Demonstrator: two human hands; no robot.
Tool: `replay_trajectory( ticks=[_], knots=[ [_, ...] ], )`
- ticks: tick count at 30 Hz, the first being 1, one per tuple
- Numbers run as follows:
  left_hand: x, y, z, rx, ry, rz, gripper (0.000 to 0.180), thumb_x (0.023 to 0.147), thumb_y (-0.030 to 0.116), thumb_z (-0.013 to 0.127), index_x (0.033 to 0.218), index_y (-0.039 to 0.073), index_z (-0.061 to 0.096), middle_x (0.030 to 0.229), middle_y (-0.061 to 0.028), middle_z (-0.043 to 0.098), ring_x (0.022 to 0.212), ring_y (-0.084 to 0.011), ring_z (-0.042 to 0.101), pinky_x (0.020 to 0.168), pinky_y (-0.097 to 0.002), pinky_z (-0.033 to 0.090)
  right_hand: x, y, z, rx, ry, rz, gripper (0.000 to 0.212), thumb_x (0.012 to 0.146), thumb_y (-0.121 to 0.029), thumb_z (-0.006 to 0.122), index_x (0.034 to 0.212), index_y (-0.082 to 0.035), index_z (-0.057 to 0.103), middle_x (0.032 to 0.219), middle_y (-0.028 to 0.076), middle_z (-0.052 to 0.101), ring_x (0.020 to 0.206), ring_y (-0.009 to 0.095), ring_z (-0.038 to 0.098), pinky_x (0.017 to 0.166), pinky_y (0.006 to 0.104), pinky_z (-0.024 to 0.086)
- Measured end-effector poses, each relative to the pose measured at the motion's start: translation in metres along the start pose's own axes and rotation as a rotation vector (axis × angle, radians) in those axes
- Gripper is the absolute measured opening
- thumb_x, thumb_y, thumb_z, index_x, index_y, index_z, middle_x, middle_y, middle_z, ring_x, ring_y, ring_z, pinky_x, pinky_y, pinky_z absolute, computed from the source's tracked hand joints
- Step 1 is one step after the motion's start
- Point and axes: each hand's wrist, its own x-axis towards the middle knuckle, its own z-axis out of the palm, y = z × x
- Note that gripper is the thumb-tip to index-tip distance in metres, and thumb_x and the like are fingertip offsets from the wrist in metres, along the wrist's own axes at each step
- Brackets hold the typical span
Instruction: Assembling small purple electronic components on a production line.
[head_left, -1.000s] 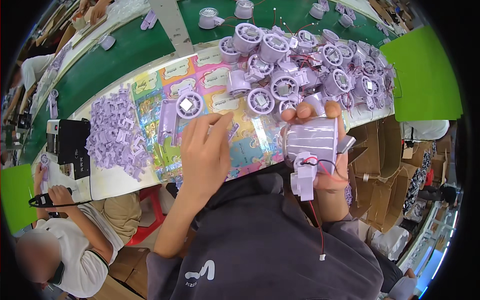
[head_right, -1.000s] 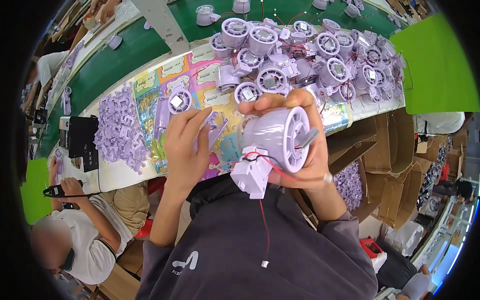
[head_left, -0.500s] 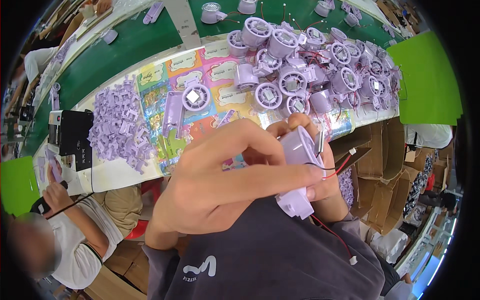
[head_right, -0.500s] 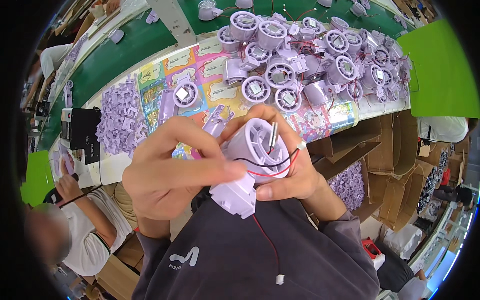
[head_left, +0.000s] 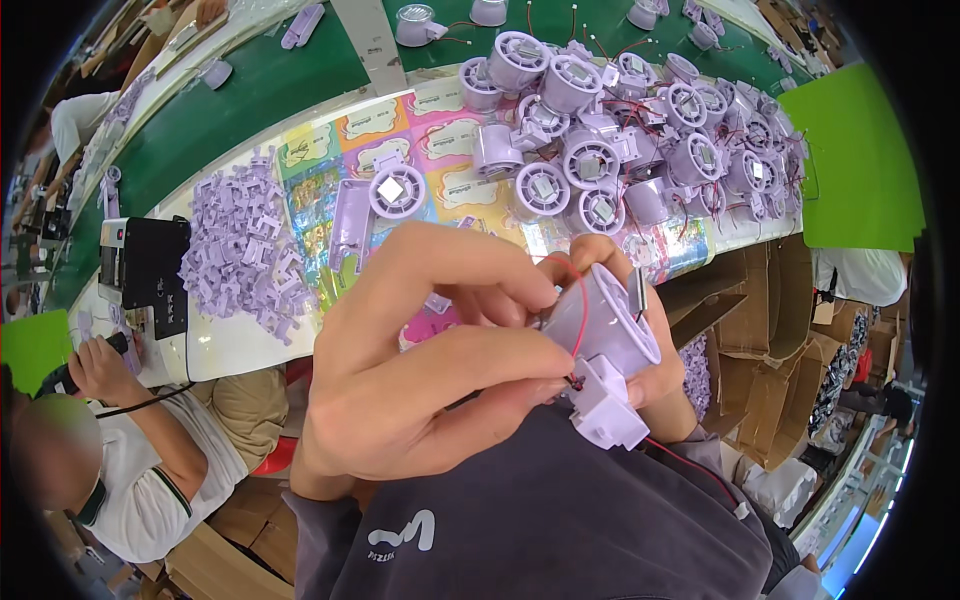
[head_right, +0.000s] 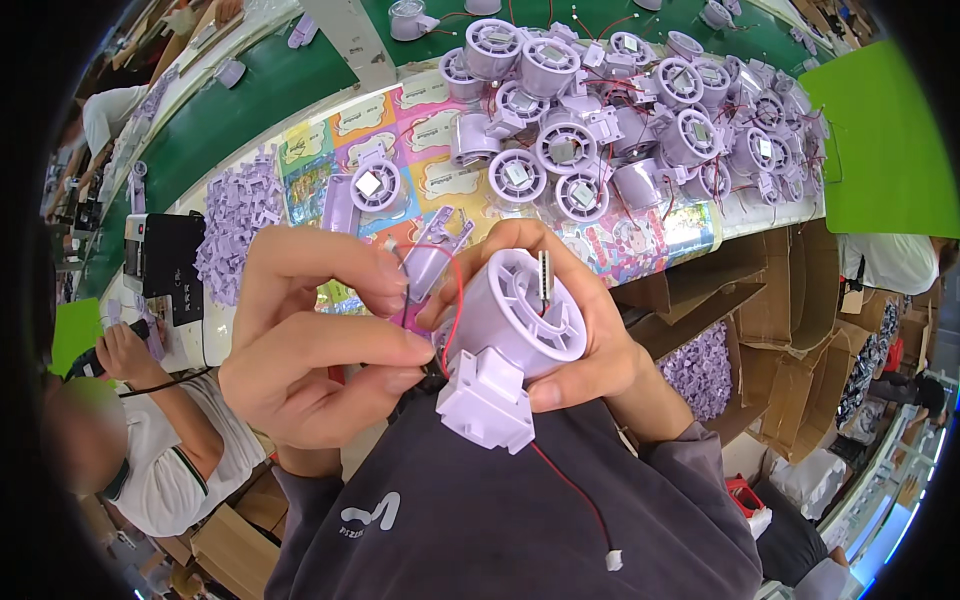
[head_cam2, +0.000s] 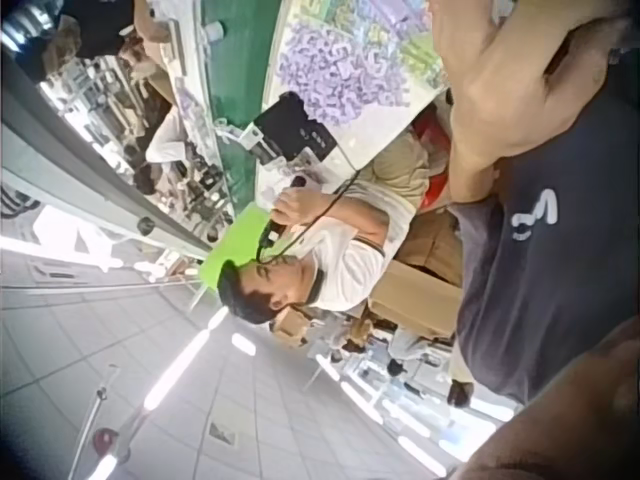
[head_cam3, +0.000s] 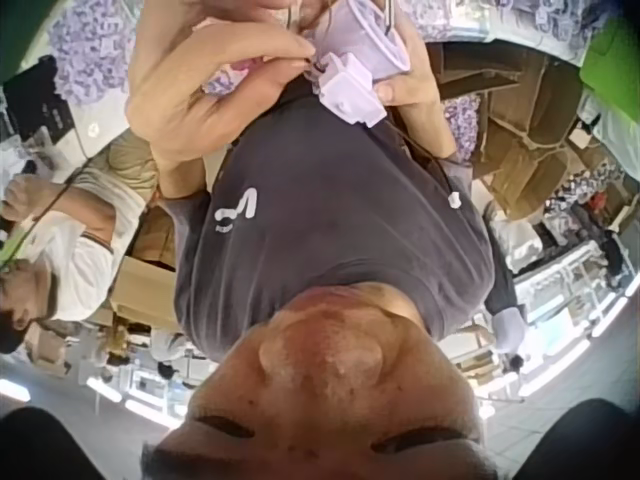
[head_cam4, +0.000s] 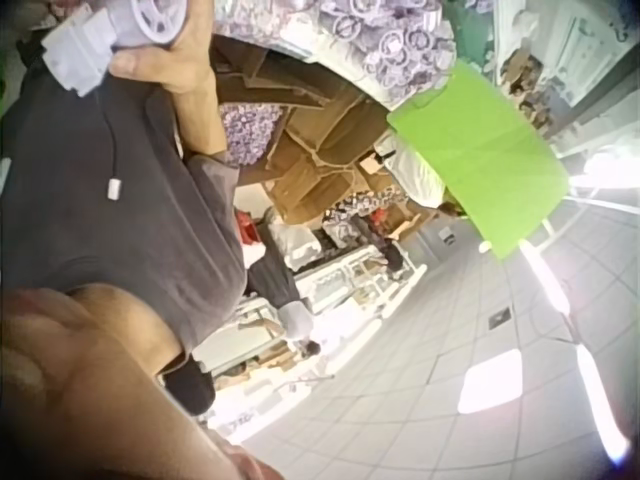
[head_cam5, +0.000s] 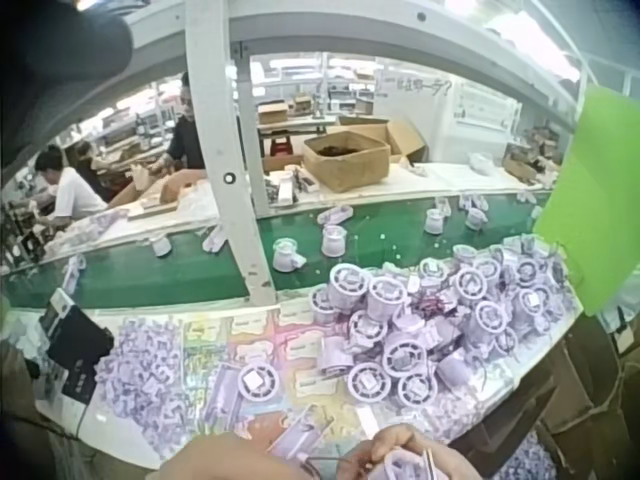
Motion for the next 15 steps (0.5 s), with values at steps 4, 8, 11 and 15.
replay_trajectory(
  ticks=[4,8,11,15],
  knots=[
    [-0.006,-0.001,0.004,-0.05,0.062,-0.009,0.017,0.071,0.004,0.08,0.087,0.002,0.075,0.103,-0.0172,0.062,0.081,-0.0204,0.059,0.074,-0.0306,0.051,0.002,0.004,0.0,0.064,-0.029,-0.025,0.09,0.065,-0.014,0.086,0.139,-0.005,0.034,0.126,0.022,0.052,0.123,0.043,0.055,0.095,0.0528,0.052],
    [-0.008,-0.003,0.003,-0.111,0.041,-0.022,0.015,0.076,0.009,0.077,0.086,-0.001,0.071,0.103,-0.0192,0.061,0.081,-0.0211,0.059,0.071,-0.0304,0.05,0.004,0.003,0.008,0.081,0.014,-0.021,0.092,0.065,-0.016,0.088,0.138,-0.004,0.034,0.125,0.023,0.052,0.123,0.044,0.055,0.092,0.0525,0.054],
    [-0.012,-0.009,0.006,-0.194,0.059,-0.013,0.017,0.08,0.013,0.075,0.087,-0.001,0.069,0.102,-0.0196,0.062,0.081,-0.0214,0.059,0.071,-0.0305,0.05,0.004,0.008,0.008,0.119,-0.029,-0.051,0.094,0.063,-0.018,0.09,0.138,-0.003,0.035,0.125,0.023,0.052,0.123,0.041,0.055,0.093,0.0495,0.053],
    [-0.013,-0.009,0.007,-0.241,0.058,-0.02,0.016,0.083,0.014,0.072,0.087,-0.001,0.067,0.1,-0.0198,0.063,0.081,-0.0216,0.06,0.071,-0.031,0.051,0.001,0.004,0.007,0.114,0.027,0.014,0.096,0.062,-0.021,0.091,0.137,-0.002,0.035,0.124,0.023,0.052,0.12,0.036,0.057,0.096,0.0454,0.051]
  ],
)
